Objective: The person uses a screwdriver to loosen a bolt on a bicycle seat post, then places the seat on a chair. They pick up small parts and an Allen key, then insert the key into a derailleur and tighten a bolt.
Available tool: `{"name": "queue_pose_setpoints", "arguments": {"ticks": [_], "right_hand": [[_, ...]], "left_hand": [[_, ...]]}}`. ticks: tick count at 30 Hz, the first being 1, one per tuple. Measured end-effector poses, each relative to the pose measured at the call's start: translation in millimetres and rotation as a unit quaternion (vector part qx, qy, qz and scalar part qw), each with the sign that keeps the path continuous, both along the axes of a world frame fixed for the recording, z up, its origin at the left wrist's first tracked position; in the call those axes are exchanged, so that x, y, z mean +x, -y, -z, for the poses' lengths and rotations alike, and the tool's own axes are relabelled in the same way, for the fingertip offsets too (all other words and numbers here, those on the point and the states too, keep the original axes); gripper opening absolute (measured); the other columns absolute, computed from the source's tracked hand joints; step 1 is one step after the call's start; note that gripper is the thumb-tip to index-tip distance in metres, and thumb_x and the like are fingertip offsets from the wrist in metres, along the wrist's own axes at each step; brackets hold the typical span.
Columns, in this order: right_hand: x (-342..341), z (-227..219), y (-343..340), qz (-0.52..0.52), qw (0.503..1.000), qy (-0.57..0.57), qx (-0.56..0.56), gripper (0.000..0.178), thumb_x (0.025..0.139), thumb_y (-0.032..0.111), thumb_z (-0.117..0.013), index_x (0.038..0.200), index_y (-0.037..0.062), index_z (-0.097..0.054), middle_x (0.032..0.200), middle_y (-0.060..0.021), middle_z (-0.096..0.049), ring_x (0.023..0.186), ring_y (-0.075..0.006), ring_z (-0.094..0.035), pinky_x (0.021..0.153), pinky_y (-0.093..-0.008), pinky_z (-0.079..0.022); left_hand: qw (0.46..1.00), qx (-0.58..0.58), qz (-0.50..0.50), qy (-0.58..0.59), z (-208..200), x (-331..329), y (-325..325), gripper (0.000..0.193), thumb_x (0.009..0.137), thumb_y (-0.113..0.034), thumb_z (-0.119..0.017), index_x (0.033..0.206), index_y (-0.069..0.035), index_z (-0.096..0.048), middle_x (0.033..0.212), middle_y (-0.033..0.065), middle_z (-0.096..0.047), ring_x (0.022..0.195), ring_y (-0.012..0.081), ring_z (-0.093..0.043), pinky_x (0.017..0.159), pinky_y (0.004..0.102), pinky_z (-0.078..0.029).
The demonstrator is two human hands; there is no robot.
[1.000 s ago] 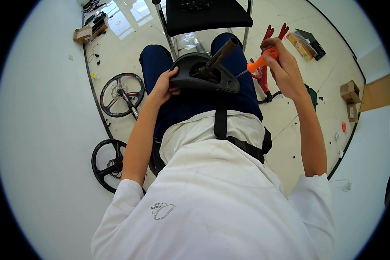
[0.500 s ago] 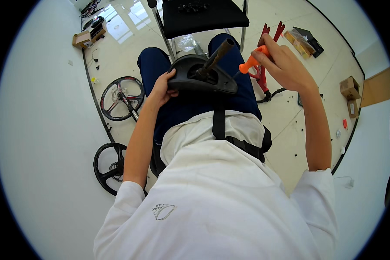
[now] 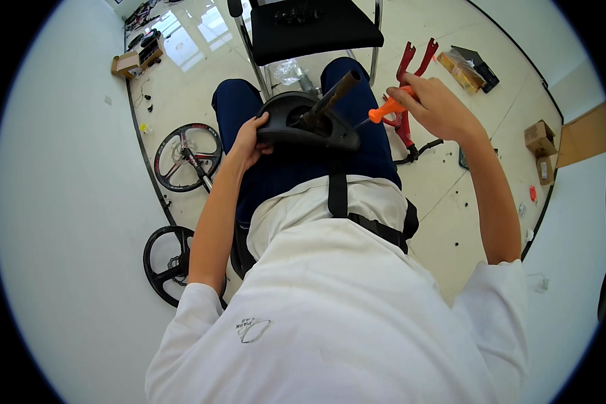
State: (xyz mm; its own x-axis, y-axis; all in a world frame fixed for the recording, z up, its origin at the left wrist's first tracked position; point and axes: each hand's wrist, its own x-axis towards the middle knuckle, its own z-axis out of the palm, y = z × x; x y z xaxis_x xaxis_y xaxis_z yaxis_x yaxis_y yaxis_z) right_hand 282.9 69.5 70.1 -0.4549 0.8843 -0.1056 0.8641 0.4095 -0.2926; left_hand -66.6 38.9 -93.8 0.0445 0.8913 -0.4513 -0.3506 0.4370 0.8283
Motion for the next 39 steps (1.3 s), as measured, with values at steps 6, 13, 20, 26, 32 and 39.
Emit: {"name": "queue_pose_setpoints", "arguments": {"ticks": [6, 13, 20, 26, 32, 39], "right_hand": [[21.5, 17.1, 13.4, -0.003, 0.985, -0.167, 0.044, 0.043, 0.098, 0.041, -0.047, 0.107, -0.001, -0.047, 0.069, -0.0162, -0.056, 0.061, -0.0291, -0.053, 0.061, -0.0374, -0.042], [24.0, 5.9, 10.5, 0.036, 0.995, -0.08, -0.043, 0.049, 0.095, 0.046, -0.049, 0.11, -0.0004, -0.046, 0.077, -0.0183, -0.06, 0.069, -0.0293, -0.054, 0.069, -0.0389, -0.043], [36.2, 25.3, 14.6, -0.031, 0.973, -0.228, 0.0, 0.047, 0.098, 0.046, -0.047, 0.107, 0.0005, -0.051, 0.078, -0.0161, -0.057, 0.07, -0.0229, -0.052, 0.068, -0.0378, -0.041], [22.1, 17.3, 5.8, 0.083, 0.985, -0.093, -0.123, 0.039, 0.092, 0.037, -0.051, 0.105, 0.0, -0.048, 0.072, -0.0149, -0.058, 0.063, -0.0229, -0.052, 0.062, -0.035, -0.042], [24.7, 15.3, 7.6, 0.015, 0.976, -0.203, -0.08, 0.039, 0.091, 0.038, -0.052, 0.103, 0.0013, -0.047, 0.07, -0.0165, -0.057, 0.061, -0.023, -0.053, 0.059, -0.0348, -0.041], [28.0, 25.8, 3.7, 0.013, 0.979, -0.204, -0.012, 0.04, 0.091, 0.038, -0.053, 0.103, -0.0002, -0.049, 0.068, -0.0158, -0.058, 0.061, -0.0239, -0.054, 0.061, -0.0357, -0.041]], "left_hand": [[1.0, -0.019, -0.004, 0.01, 3.1, -1.2, -3.6, 0.024, 0.097, -0.034, -0.054, 0.088, -0.014, -0.043, 0.061, -0.0012, -0.044, 0.042, 0.0089, -0.031, 0.043, 0.0254, -0.028], [1.0, -0.011, -0.006, 0.012, 1.6, -0.1, -3.6, 0.023, 0.098, -0.033, -0.053, 0.088, -0.015, -0.043, 0.061, -0.0014, -0.044, 0.041, 0.009, -0.03, 0.043, 0.0254, -0.028], [1.0, -0.012, -0.008, 0.006, 1.9, -0.8, -2.8, 0.023, 0.098, -0.033, -0.052, 0.088, -0.014, -0.044, 0.061, -0.0007, -0.045, 0.041, 0.0092, -0.031, 0.043, 0.0253, -0.028], [1.0, 0.003, 0.002, 0.02, 5.6, -5.6, -4.9, 0.023, 0.098, -0.033, -0.052, 0.088, -0.014, -0.043, 0.061, -0.0008, -0.045, 0.041, 0.0088, -0.031, 0.043, 0.0253, -0.027], [1.0, -0.007, -0.004, 0.015, 2.5, -3.8, -2.2, 0.023, 0.098, -0.033, -0.052, 0.088, -0.015, -0.043, 0.061, -0.0008, -0.045, 0.041, 0.0088, -0.031, 0.043, 0.0252, -0.027], [1.0, -0.019, -0.012, 0.008, 2.7, -1.9, -3.9, 0.023, 0.098, -0.033, -0.052, 0.088, -0.014, -0.043, 0.061, -0.0011, -0.045, 0.042, 0.009, -0.031, 0.043, 0.0256, -0.028]]}}
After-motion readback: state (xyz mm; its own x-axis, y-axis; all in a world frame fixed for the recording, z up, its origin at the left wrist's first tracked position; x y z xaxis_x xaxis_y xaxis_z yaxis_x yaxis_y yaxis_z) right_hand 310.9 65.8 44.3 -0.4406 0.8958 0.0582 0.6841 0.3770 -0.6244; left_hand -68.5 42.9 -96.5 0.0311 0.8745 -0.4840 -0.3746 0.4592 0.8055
